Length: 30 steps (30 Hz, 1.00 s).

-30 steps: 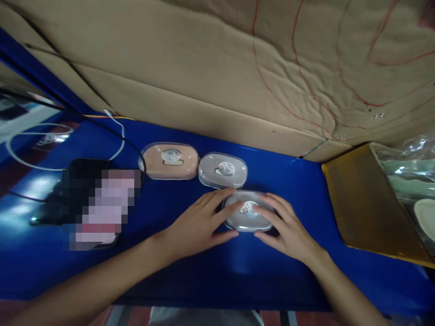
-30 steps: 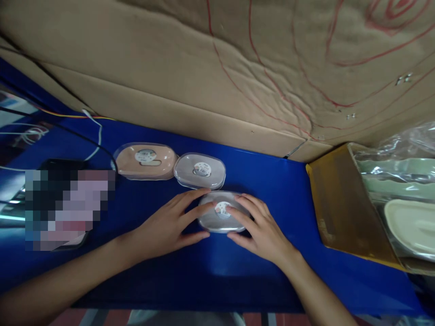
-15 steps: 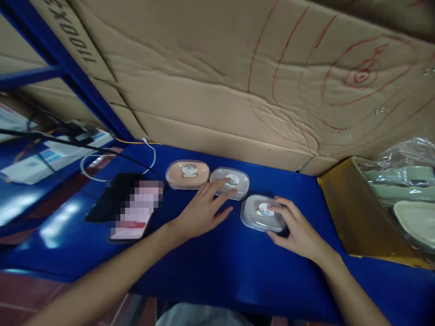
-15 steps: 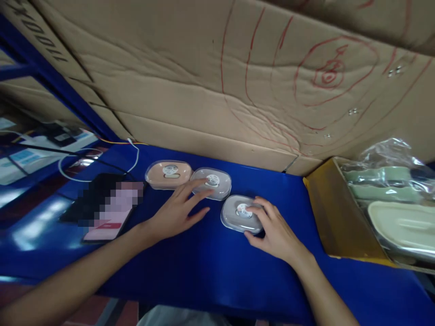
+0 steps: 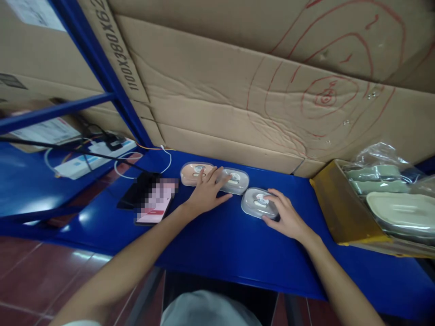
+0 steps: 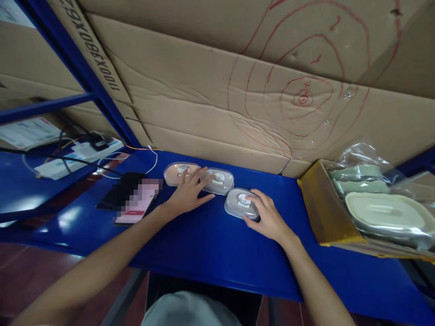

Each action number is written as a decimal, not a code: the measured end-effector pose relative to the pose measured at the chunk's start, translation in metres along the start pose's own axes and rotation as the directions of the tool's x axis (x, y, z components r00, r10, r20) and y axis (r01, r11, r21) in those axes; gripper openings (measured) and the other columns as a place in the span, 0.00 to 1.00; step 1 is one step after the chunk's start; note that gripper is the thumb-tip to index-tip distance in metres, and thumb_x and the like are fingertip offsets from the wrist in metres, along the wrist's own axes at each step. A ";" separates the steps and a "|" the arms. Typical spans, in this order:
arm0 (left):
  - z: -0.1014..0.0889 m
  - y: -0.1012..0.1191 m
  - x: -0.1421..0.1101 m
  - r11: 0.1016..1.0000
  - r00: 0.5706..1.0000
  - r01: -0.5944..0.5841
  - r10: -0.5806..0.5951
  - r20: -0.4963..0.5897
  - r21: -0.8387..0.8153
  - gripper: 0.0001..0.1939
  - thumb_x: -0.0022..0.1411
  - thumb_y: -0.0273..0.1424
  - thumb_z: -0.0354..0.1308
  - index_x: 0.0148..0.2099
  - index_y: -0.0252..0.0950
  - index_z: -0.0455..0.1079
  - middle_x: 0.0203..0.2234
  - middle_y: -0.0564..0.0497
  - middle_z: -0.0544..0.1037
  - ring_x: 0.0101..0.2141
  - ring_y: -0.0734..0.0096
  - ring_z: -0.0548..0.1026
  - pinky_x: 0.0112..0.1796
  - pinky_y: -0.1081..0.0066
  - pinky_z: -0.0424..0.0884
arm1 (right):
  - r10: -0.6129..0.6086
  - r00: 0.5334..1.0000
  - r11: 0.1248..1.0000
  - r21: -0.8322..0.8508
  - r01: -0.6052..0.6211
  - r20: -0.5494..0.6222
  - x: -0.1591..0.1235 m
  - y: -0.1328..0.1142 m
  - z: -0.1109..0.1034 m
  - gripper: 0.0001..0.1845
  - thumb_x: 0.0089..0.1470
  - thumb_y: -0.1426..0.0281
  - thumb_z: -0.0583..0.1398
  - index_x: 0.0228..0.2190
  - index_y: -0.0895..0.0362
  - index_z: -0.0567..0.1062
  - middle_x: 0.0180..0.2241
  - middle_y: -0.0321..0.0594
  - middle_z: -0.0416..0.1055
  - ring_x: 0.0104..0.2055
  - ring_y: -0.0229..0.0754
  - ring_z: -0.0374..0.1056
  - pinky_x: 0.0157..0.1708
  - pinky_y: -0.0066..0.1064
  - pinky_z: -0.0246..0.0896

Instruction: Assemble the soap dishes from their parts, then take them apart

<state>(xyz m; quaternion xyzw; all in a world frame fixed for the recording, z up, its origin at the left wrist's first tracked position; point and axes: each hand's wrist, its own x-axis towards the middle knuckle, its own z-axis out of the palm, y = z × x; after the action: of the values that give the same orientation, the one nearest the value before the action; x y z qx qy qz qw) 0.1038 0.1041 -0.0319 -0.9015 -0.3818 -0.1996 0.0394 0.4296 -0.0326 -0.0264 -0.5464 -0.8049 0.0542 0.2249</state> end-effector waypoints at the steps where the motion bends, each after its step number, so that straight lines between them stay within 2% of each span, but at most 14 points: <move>1: 0.000 0.000 0.000 1.000 1.000 -0.006 0.006 0.018 0.007 0.36 0.74 0.51 0.60 0.77 0.44 0.61 0.76 0.34 0.58 0.75 0.35 0.56 0.70 0.28 0.47 | -0.004 1.000 1.000 -0.005 0.004 -0.007 0.000 0.001 0.001 0.31 0.64 0.59 0.65 0.64 0.48 0.65 0.71 0.54 0.60 0.71 0.62 0.60 0.66 0.59 0.61; 5: -0.002 -0.001 -0.001 0.999 0.999 -0.019 0.018 0.041 0.026 0.38 0.74 0.53 0.59 0.78 0.45 0.59 0.75 0.35 0.59 0.74 0.36 0.58 0.70 0.28 0.46 | -0.031 0.999 0.998 -0.047 0.029 -0.038 -0.001 0.004 0.002 0.32 0.64 0.60 0.66 0.65 0.49 0.65 0.71 0.55 0.60 0.72 0.63 0.59 0.66 0.60 0.61; 10: -0.003 0.002 -0.004 0.997 0.998 -0.049 0.046 0.043 0.052 0.39 0.74 0.54 0.58 0.79 0.45 0.56 0.76 0.34 0.57 0.74 0.36 0.59 0.70 0.28 0.47 | -0.135 0.988 0.984 -0.128 0.125 -0.073 0.000 -0.005 0.001 0.35 0.65 0.60 0.65 0.69 0.50 0.64 0.72 0.56 0.59 0.75 0.63 0.55 0.69 0.63 0.56; 14: -0.003 0.003 -0.007 0.995 0.995 -0.091 0.089 0.045 0.034 0.38 0.75 0.54 0.55 0.79 0.46 0.55 0.76 0.37 0.58 0.75 0.41 0.56 0.71 0.32 0.45 | -0.184 0.980 0.968 -0.188 0.167 -0.075 -0.001 -0.015 0.003 0.34 0.67 0.64 0.65 0.70 0.51 0.64 0.70 0.53 0.65 0.75 0.60 0.57 0.68 0.59 0.58; 20: -0.007 -0.002 -0.006 0.993 0.994 -0.106 0.105 0.016 0.055 0.36 0.77 0.53 0.54 0.79 0.47 0.56 0.75 0.41 0.61 0.74 0.45 0.59 0.74 0.40 0.43 | -0.208 0.977 0.952 -0.240 0.192 -0.044 0.001 -0.016 0.007 0.30 0.68 0.67 0.64 0.69 0.50 0.67 0.67 0.46 0.71 0.73 0.55 0.62 0.67 0.53 0.60; 25: -0.007 -0.007 -0.005 0.999 1.000 -0.030 0.029 0.005 0.033 0.41 0.72 0.58 0.58 0.79 0.52 0.57 0.75 0.40 0.62 0.73 0.41 0.60 0.73 0.35 0.36 | -0.190 0.981 0.956 -0.235 0.176 -0.039 0.004 -0.014 0.005 0.28 0.68 0.67 0.64 0.66 0.51 0.70 0.65 0.45 0.74 0.71 0.54 0.64 0.66 0.51 0.61; 30: -0.008 -0.006 -0.005 0.999 0.999 -0.021 0.020 0.033 0.039 0.45 0.69 0.62 0.58 0.79 0.51 0.55 0.76 0.38 0.59 0.73 0.36 0.60 0.72 0.33 0.36 | -0.206 0.978 0.952 -0.239 0.194 -0.028 0.004 -0.013 0.002 0.27 0.68 0.67 0.64 0.66 0.52 0.71 0.64 0.47 0.74 0.70 0.55 0.65 0.66 0.51 0.60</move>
<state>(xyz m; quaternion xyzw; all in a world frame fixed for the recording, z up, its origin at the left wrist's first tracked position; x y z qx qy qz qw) 0.0938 0.1035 -0.0266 -0.9076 -0.3769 -0.1770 0.0531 0.4160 -0.0338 -0.0227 -0.4861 -0.8506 -0.0789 0.1843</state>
